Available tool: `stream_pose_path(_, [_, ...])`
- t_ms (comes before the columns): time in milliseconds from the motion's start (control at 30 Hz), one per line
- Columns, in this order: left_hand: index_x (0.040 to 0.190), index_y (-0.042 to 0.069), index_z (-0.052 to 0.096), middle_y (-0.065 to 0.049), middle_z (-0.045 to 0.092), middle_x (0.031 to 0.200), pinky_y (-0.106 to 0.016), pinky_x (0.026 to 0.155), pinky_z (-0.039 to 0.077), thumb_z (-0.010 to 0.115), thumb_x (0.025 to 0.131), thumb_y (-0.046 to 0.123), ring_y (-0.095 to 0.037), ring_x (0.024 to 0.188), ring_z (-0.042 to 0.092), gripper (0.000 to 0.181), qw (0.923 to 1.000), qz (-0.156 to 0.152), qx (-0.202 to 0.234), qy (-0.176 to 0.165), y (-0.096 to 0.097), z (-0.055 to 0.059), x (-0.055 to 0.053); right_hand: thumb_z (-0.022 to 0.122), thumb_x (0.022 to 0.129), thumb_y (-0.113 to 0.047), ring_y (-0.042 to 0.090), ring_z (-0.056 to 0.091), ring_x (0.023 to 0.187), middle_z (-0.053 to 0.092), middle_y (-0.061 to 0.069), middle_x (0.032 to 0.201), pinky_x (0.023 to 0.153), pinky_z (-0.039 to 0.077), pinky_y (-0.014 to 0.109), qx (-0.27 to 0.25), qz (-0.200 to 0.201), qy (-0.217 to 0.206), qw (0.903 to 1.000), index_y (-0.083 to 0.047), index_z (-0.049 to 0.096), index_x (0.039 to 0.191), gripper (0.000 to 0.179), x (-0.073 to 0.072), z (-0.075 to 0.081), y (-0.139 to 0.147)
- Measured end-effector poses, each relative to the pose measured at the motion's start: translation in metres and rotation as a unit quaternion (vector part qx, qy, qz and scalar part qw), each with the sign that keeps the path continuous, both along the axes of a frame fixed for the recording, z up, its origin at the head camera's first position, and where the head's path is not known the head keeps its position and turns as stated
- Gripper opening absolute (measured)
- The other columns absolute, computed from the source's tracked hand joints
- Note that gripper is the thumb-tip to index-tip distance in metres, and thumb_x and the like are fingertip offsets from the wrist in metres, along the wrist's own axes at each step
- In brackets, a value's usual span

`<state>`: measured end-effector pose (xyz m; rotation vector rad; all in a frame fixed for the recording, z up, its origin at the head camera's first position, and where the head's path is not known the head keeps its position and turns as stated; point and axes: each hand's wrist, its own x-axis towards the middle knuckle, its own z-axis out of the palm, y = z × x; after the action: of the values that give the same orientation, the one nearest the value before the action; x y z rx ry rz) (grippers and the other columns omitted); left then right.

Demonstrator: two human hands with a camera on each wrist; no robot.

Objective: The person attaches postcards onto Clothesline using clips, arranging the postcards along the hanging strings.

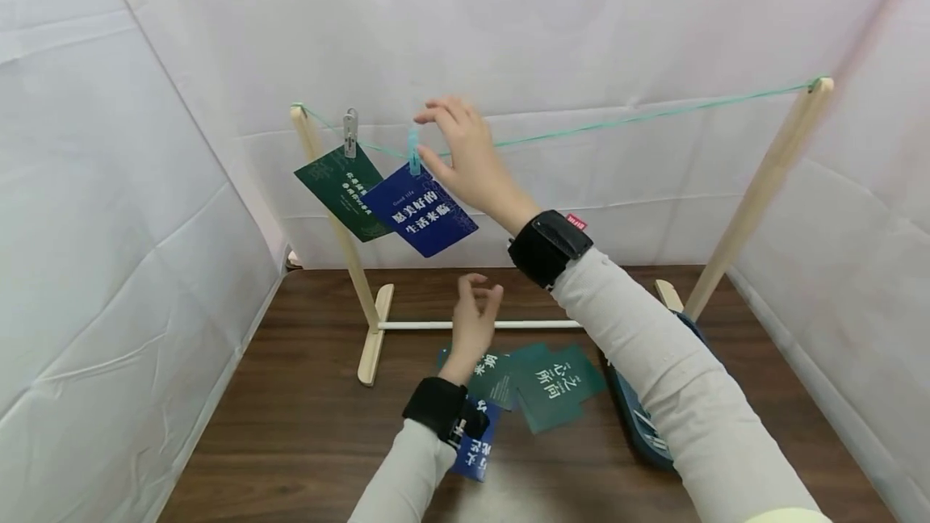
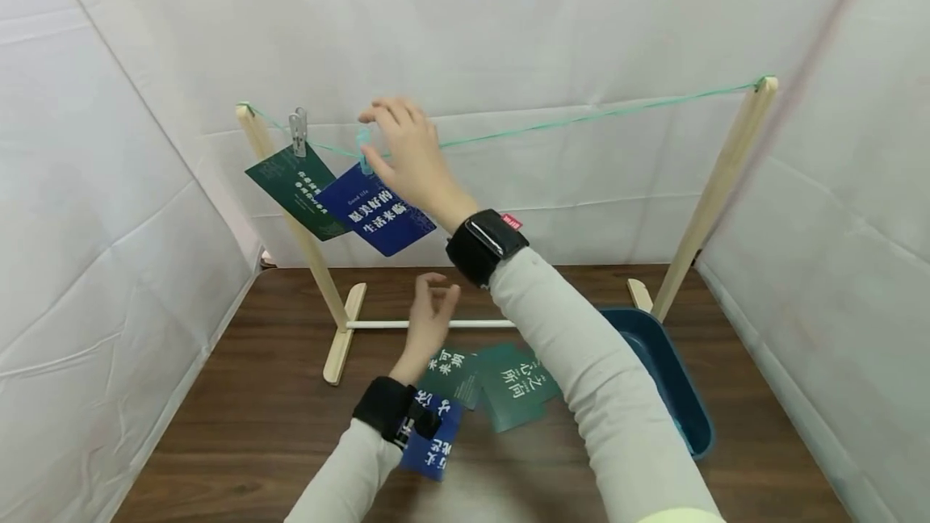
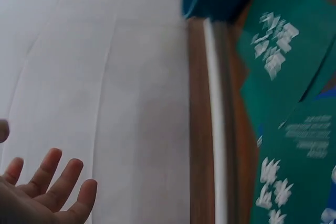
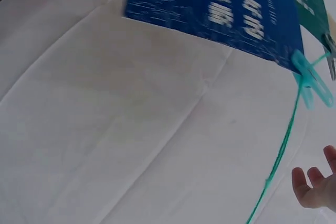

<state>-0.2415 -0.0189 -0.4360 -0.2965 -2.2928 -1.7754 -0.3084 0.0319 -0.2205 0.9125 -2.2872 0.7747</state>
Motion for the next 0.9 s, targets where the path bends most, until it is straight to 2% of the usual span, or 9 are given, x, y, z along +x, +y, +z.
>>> stream_pose_path(67, [0.123, 0.006, 0.040, -0.019, 0.061, 0.107, -0.040, 0.078, 0.050, 0.050, 0.099, 0.025, -0.033, 0.099, 0.061, 0.033, 0.9989, -0.022, -0.041, 0.008, 0.012, -0.004, 0.006, 0.056, 0.095, -0.018, 0.030, 0.032, 0.135, 0.044, 0.016, 0.139, 0.115, 0.020, 0.040, 0.017, 0.001, 0.026, 0.9995, -0.002, 0.054, 0.125, 0.034, 0.003, -0.008, 0.005])
stream_pose_path(167, [0.125, 0.007, 0.039, -0.017, 0.061, 0.110, -0.041, 0.082, 0.051, 0.053, 0.098, 0.024, -0.033, 0.104, 0.060, 0.035, 0.9931, -0.059, -0.100, 0.016, 0.030, -0.011, 0.016, 0.057, 0.094, -0.014, 0.031, 0.035, 0.132, 0.047, 0.017, 0.136, 0.114, 0.022, 0.040, 0.023, 0.014, 0.065, 0.9975, -0.001, 0.056, 0.123, 0.031, 0.005, -0.020, 0.013])
stream_pose_path(333, [0.129, 0.008, 0.039, -0.014, 0.061, 0.113, -0.036, 0.086, 0.051, 0.054, 0.097, 0.021, -0.030, 0.106, 0.060, 0.038, 0.9787, -0.110, -0.169, 0.036, 0.051, -0.024, 0.028, 0.060, 0.091, -0.006, 0.032, 0.043, 0.124, 0.052, 0.019, 0.129, 0.109, 0.030, 0.041, 0.040, 0.059, 0.125, 0.9896, -0.001, 0.057, 0.120, 0.029, 0.012, -0.038, 0.031])
stream_pose_path(467, [0.129, 0.009, 0.043, -0.012, 0.062, 0.114, -0.029, 0.081, 0.051, 0.056, 0.096, 0.022, -0.024, 0.103, 0.061, 0.038, 0.9640, -0.146, -0.215, 0.057, 0.067, -0.035, 0.037, 0.061, 0.089, -0.003, 0.032, 0.047, 0.120, 0.056, 0.018, 0.125, 0.106, 0.035, 0.042, 0.071, 0.080, 0.135, 0.9850, -0.001, 0.060, 0.117, 0.028, 0.016, -0.055, 0.048])
stream_pose_path(600, [0.128, 0.010, 0.048, -0.009, 0.061, 0.114, -0.022, 0.077, 0.048, 0.056, 0.096, 0.023, -0.019, 0.099, 0.060, 0.036, 0.9430, -0.191, -0.259, 0.087, 0.084, -0.042, 0.048, 0.061, 0.089, -0.001, 0.030, 0.048, 0.118, 0.057, 0.018, 0.122, 0.104, 0.036, 0.043, 0.075, 0.076, 0.106, 0.9886, -0.001, 0.060, 0.116, 0.027, 0.016, -0.074, 0.069])
stream_pose_path(667, [0.128, 0.011, 0.051, -0.007, 0.060, 0.118, -0.021, 0.079, 0.048, 0.056, 0.096, 0.023, -0.017, 0.102, 0.060, 0.034, 0.9324, -0.212, -0.276, 0.096, 0.093, -0.044, 0.054, 0.061, 0.089, -0.001, 0.030, 0.048, 0.118, 0.057, 0.017, 0.121, 0.105, 0.035, 0.043, 0.060, 0.065, 0.083, 0.9926, 0.000, 0.059, 0.116, 0.027, 0.015, -0.086, 0.080])
stream_pose_path(733, [0.127, 0.011, 0.054, -0.007, 0.060, 0.122, -0.020, 0.086, 0.048, 0.055, 0.096, 0.024, -0.016, 0.108, 0.059, 0.034, 0.9186, -0.235, -0.299, 0.109, 0.101, -0.046, 0.059, 0.060, 0.089, -0.001, 0.031, 0.047, 0.119, 0.057, 0.017, 0.121, 0.106, 0.034, 0.045, 0.039, 0.050, 0.058, 0.9963, 0.001, 0.059, 0.116, 0.027, 0.015, -0.098, 0.091])
stream_pose_path(800, [0.127, 0.010, 0.056, -0.006, 0.059, 0.127, -0.020, 0.095, 0.045, 0.055, 0.096, 0.025, -0.016, 0.117, 0.057, 0.034, 0.9000, -0.255, -0.328, 0.131, 0.109, -0.049, 0.064, 0.059, 0.090, -0.002, 0.031, 0.047, 0.119, 0.057, 0.016, 0.121, 0.106, 0.033, 0.047, 0.023, 0.029, 0.031, 0.9989, 0.001, 0.059, 0.116, 0.026, 0.015, -0.113, 0.103])
stream_pose_path(900, [0.129, 0.009, 0.055, -0.007, 0.055, 0.134, -0.023, 0.103, 0.041, 0.055, 0.096, 0.026, -0.021, 0.129, 0.048, 0.038, 0.8649, -0.302, -0.372, 0.150, 0.120, -0.055, 0.071, 0.058, 0.092, -0.003, 0.031, 0.048, 0.116, 0.058, 0.015, 0.119, 0.103, 0.035, 0.048, 0.016, -0.002, -0.006, 0.9998, 0.000, 0.059, 0.114, 0.023, 0.017, -0.139, 0.122])
